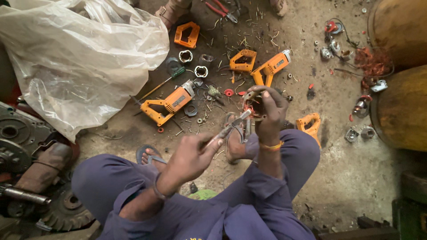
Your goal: The person sits on the floor and uses pliers to pull copper wire coils out of a cylindrical motor stator. They repeatedly grip and extract wire bundles, rotating the stator to access different sections, while another person works nearby with a power tool.
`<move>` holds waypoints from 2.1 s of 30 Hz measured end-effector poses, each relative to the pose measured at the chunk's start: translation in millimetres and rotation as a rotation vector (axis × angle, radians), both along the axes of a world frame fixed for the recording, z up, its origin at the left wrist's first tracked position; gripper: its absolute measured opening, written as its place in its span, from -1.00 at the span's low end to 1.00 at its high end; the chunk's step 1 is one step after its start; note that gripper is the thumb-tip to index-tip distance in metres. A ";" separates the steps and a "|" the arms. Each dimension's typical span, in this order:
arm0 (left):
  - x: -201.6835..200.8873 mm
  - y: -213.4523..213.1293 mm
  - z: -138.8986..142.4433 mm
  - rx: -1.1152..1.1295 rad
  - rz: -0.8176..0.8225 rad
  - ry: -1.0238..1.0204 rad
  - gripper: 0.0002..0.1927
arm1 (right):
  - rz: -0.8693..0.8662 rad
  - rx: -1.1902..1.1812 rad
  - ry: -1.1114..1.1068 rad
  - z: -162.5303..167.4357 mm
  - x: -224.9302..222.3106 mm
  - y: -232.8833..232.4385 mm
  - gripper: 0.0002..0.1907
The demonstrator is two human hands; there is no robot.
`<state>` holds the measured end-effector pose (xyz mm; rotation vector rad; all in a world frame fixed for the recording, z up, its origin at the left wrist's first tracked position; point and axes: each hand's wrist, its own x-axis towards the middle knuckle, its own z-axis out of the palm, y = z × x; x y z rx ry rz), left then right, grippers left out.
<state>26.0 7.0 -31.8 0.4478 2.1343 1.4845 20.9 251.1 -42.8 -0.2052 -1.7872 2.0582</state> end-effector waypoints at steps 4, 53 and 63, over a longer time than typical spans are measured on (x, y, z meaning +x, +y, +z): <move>-3.5 3.0 -7.3 0.231 -0.070 -0.362 -0.65 | 0.016 0.009 0.050 -3.0 -1.6 2.4 -0.44; 18.2 47.5 -41.5 -0.015 0.049 0.559 -0.64 | -0.118 0.509 -0.171 28.1 8.1 15.3 -0.64; 9.0 55.0 -59.6 0.544 -0.036 -0.090 -0.70 | 0.135 -0.703 0.361 1.7 7.6 21.6 -0.54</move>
